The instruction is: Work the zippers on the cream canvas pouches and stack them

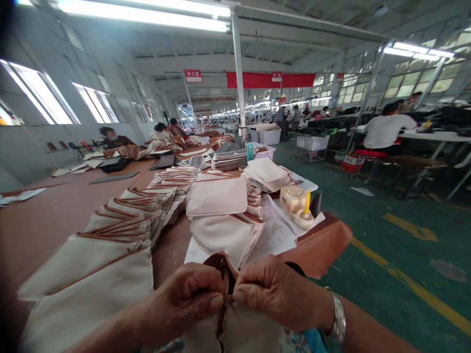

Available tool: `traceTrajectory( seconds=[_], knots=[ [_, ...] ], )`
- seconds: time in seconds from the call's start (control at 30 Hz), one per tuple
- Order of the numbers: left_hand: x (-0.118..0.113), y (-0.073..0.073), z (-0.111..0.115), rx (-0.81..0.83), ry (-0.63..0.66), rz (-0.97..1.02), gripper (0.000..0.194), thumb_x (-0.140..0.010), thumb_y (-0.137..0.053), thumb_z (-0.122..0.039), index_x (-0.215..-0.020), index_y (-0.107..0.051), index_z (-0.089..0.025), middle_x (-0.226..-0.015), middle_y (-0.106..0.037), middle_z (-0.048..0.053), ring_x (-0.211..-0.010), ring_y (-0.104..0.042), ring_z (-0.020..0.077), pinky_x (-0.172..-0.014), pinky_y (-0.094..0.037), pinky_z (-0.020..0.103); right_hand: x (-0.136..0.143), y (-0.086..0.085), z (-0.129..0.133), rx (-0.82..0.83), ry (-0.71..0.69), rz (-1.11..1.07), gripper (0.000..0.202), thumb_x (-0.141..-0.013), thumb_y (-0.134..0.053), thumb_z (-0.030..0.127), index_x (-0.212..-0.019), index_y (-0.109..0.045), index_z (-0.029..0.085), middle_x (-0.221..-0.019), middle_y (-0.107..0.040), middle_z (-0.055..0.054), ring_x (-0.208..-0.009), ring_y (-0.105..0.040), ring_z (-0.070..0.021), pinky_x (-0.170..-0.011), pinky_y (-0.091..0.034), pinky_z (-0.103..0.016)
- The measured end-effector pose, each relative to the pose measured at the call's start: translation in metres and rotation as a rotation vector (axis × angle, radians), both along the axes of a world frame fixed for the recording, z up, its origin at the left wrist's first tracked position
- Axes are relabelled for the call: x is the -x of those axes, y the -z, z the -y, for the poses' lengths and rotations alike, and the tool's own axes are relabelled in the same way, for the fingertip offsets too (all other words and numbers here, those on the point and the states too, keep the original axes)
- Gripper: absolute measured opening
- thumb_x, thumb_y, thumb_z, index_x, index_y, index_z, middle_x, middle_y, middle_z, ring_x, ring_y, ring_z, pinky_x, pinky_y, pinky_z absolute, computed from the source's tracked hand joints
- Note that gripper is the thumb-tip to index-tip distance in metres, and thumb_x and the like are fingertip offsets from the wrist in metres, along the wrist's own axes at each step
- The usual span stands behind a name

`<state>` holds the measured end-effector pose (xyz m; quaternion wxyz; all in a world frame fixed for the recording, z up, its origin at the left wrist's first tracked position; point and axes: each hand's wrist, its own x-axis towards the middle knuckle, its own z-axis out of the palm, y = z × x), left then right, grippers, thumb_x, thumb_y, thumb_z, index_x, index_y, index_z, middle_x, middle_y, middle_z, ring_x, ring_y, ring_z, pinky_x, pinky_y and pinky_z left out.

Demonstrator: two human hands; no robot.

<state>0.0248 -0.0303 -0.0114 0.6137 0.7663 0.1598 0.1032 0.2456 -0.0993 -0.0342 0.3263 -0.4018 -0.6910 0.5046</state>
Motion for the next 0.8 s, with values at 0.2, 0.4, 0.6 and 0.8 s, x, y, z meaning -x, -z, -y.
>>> traceTrajectory(
  seconds=[0.2, 0.4, 0.6, 0.8],
  knots=[
    [-0.003, 0.001, 0.002, 0.005, 0.024, 0.057, 0.033, -0.095, -0.053, -0.035, -0.071, -0.045, -0.015, -0.067, -0.036, -0.002, -0.062, -0.031, 0.0102, -0.055, -0.025, 0.022, 0.002, -0.001, 0.005, -0.132, 0.037, 0.000, 0.019, -0.093, -0.054, 0.027, -0.080, -0.059, 0.014, -0.074, -0.052, 0.001, -0.067, -0.045, -0.0116, -0.061, -0.035, -0.022],
    [-0.006, -0.002, 0.002, -0.011, 0.014, 0.053, 0.034, -0.092, -0.057, -0.039, -0.071, -0.047, -0.014, -0.069, -0.037, -0.002, -0.065, -0.031, 0.0102, -0.057, -0.027, 0.021, 0.001, -0.015, -0.003, -0.068, -0.060, 0.051, 0.035, -0.099, -0.043, 0.042, -0.082, -0.055, 0.015, -0.075, -0.047, 0.002, -0.068, -0.040, -0.0119, -0.061, -0.034, -0.022],
    [0.007, 0.004, -0.006, 0.246, 0.001, 0.028, 0.060, -0.084, -0.053, -0.068, -0.082, -0.064, -0.009, -0.071, -0.048, 0.002, -0.060, -0.034, 0.0102, -0.051, -0.025, 0.021, 0.006, -0.002, -0.003, -0.151, -0.030, 0.056, 0.037, -0.098, -0.045, 0.045, -0.074, -0.048, 0.017, -0.068, -0.041, 0.004, -0.061, -0.034, -0.0102, -0.053, -0.028, -0.022],
    [0.007, 0.006, -0.004, 0.336, -0.054, -0.066, 0.050, -0.084, -0.061, -0.059, -0.064, -0.049, -0.014, -0.056, -0.034, -0.005, -0.047, -0.023, 0.0060, -0.044, -0.017, 0.021, 0.005, 0.002, -0.011, -0.257, 0.021, 0.116, 0.036, -0.099, -0.046, 0.043, -0.074, -0.052, 0.017, -0.066, -0.044, 0.004, -0.060, -0.038, -0.0107, -0.054, -0.031, -0.022]
  ],
)
